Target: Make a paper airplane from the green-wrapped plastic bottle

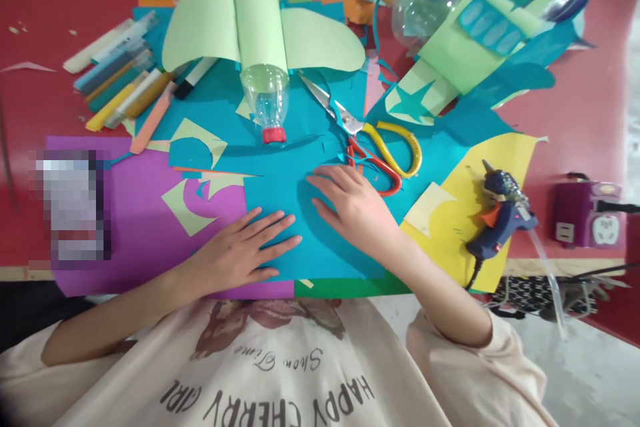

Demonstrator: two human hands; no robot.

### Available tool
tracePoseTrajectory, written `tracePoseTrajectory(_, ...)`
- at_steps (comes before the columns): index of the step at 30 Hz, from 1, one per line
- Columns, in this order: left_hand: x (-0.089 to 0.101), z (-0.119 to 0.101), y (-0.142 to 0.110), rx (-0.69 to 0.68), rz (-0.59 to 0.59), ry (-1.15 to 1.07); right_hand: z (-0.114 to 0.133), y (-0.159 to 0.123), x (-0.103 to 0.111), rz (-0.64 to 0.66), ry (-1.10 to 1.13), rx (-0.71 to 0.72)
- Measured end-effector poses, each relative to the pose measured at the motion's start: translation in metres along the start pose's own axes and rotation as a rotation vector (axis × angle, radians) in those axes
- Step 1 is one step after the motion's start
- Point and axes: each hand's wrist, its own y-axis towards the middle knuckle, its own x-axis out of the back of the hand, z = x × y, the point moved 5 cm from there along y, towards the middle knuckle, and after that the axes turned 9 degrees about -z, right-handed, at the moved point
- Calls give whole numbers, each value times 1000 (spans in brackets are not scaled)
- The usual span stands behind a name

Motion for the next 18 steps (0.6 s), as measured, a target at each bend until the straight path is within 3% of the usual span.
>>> tracePoseTrajectory(4, -2, 5, 2, -5, 1, 3, -3, 24, -22, 96, -121, 59)
tracePoseTrajectory(8, -2, 8, 4, 0, -5, -13, -3, 34, -23, 74, -139, 59)
tracePoseTrajectory(18, 2, 31, 11, 64, 6, -25, 22, 6, -14, -41, -186, 180)
